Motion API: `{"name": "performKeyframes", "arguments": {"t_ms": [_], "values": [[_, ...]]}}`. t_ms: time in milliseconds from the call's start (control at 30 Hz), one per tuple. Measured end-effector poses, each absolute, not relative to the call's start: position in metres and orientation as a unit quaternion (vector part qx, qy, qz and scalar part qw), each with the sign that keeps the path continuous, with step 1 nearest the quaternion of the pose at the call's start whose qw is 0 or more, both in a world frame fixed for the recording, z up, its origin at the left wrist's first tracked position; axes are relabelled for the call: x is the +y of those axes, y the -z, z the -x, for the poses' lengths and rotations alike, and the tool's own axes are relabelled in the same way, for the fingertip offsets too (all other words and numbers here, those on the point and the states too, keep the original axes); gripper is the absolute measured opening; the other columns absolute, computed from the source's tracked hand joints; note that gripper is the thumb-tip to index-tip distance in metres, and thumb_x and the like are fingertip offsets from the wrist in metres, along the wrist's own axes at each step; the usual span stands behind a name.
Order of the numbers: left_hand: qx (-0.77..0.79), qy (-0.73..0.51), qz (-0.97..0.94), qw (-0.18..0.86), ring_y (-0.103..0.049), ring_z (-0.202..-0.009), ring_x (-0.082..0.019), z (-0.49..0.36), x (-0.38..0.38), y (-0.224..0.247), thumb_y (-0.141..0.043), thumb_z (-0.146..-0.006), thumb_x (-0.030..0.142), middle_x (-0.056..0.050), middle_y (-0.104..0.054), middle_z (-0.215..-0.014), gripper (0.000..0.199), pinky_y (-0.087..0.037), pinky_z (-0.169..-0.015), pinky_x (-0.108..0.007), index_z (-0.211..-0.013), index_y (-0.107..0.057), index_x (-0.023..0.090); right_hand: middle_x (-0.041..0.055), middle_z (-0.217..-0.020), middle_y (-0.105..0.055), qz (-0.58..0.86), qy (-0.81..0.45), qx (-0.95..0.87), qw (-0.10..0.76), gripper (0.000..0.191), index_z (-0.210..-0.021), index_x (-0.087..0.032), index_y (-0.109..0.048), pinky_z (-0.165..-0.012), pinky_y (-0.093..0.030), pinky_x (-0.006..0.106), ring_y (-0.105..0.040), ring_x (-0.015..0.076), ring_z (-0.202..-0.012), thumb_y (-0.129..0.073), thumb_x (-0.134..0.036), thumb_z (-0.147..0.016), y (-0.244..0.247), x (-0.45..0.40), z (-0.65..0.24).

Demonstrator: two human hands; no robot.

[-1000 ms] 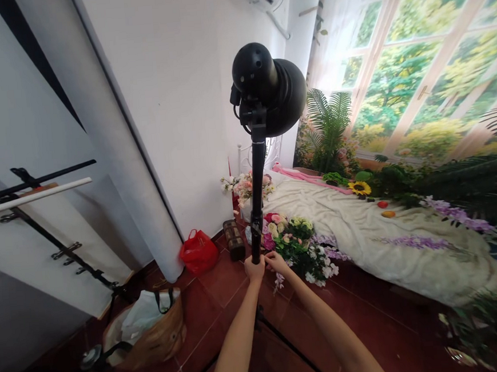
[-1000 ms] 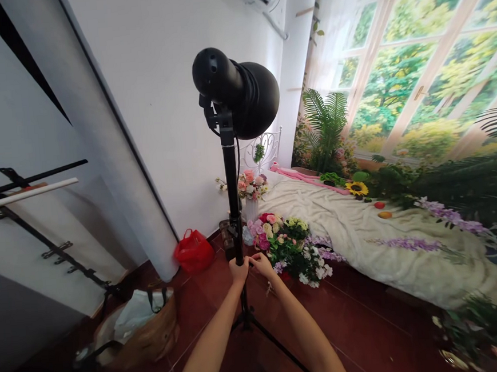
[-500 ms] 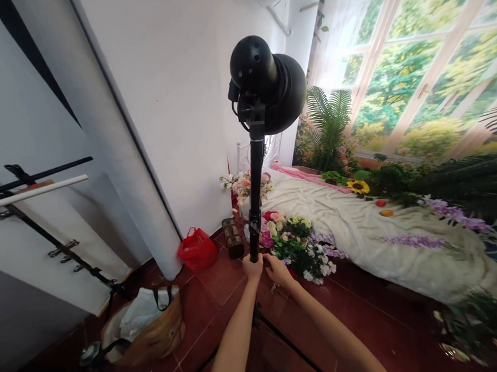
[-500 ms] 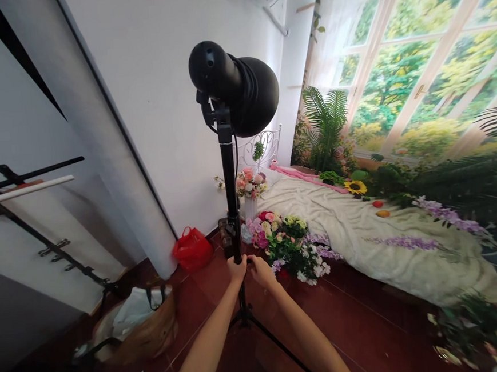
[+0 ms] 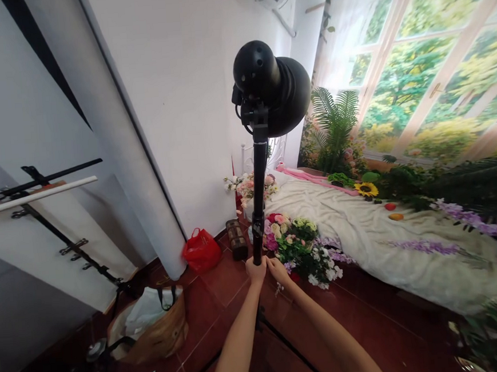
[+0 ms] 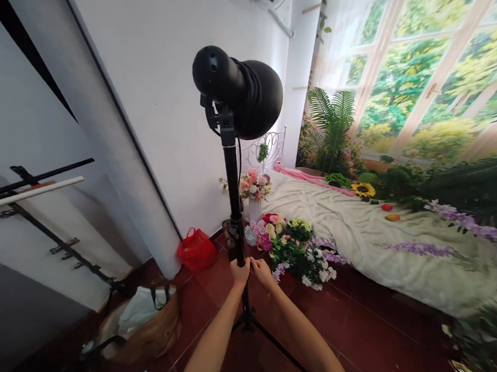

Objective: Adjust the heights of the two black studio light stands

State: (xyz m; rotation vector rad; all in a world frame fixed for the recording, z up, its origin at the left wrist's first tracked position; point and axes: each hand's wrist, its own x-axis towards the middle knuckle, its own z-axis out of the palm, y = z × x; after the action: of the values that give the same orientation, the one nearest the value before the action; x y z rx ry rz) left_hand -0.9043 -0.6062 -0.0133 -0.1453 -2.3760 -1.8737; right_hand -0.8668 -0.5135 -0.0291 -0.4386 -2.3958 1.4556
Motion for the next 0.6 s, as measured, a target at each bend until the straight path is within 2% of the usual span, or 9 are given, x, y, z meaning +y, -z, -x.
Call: {"name": "performKeyframes", "arguments": {"t_ms": [100, 200, 300, 400, 500, 600], "values": [[-0.786, 0.614, 0.043, 0.06, -0.053, -0.048, -0.014, 0.905, -0.606, 0.015, -0.059, -0.064, 0.036, -0.005, -0.057, -0.051, 0.025, -0.039, -0.049, -0.023, -0.05, -0.057, 0.016, -0.0013, -0.043, -0.044, 0.219, -0.559, -0.789, 0.135, 0.05, -0.048, -0.02, -0.046, -0.048, -0.038, 0.024, -0.047, 0.0146, -0.048, -0.044, -0.063, -0.074, 0.028, -0.516, 0.871], [-0.78, 0.622, 0.045, 0.053, -0.055, -0.049, -0.015, 0.906, -0.606, 0.016, -0.058, -0.064, 0.036, -0.006, -0.06, -0.053, 0.024, -0.04, -0.05, -0.023, -0.052, -0.058, 0.015, -0.0045, -0.041, -0.036, 0.242, -0.582, -0.761, 0.153, 0.048, -0.047, -0.021, -0.038, -0.044, -0.034, 0.022, -0.039, 0.0111, -0.044, -0.049, -0.063, -0.069, 0.025, -0.515, 0.877], [-0.773, 0.631, 0.041, 0.048, -0.055, -0.05, -0.015, 0.905, -0.605, 0.016, -0.058, -0.065, 0.038, -0.006, -0.06, -0.054, 0.026, -0.039, -0.049, -0.023, -0.052, -0.059, 0.015, -0.0038, -0.048, -0.041, 0.212, -0.613, -0.741, 0.175, 0.047, -0.05, -0.021, -0.04, -0.049, -0.038, 0.022, -0.041, 0.0113, -0.049, -0.05, -0.064, -0.067, 0.025, -0.512, 0.88], [-0.767, 0.639, 0.039, 0.046, -0.054, -0.049, -0.014, 0.905, -0.604, 0.016, -0.06, -0.063, 0.039, -0.006, -0.06, -0.053, 0.027, -0.037, -0.047, -0.022, -0.052, -0.058, 0.015, -0.0009, -0.059, -0.051, 0.163, -0.636, -0.727, 0.198, 0.044, -0.061, -0.019, -0.05, -0.056, -0.042, 0.024, -0.048, 0.0139, -0.058, -0.049, -0.062, -0.071, 0.029, -0.509, 0.877], [-0.763, 0.643, 0.039, 0.048, -0.052, -0.049, -0.013, 0.905, -0.604, 0.017, -0.06, -0.063, 0.038, -0.006, -0.06, -0.054, 0.026, -0.036, -0.046, -0.021, -0.051, -0.057, 0.015, 0.0009, -0.068, -0.057, 0.13, -0.616, -0.75, 0.202, 0.041, -0.075, -0.019, -0.056, -0.062, -0.044, 0.025, -0.052, 0.016, -0.065, -0.046, -0.059, -0.077, 0.034, -0.508, 0.87], [-0.765, 0.641, 0.042, 0.051, -0.052, -0.049, -0.013, 0.904, -0.604, 0.016, -0.059, -0.064, 0.036, -0.005, -0.06, -0.054, 0.026, -0.036, -0.046, -0.021, -0.051, -0.057, 0.014, 0.0015, -0.071, -0.059, 0.091, -0.582, -0.783, 0.198, 0.039, -0.075, -0.02, -0.055, -0.066, -0.043, 0.026, -0.053, 0.0165, -0.067, -0.041, -0.056, -0.082, 0.036, -0.51, 0.866]]}}
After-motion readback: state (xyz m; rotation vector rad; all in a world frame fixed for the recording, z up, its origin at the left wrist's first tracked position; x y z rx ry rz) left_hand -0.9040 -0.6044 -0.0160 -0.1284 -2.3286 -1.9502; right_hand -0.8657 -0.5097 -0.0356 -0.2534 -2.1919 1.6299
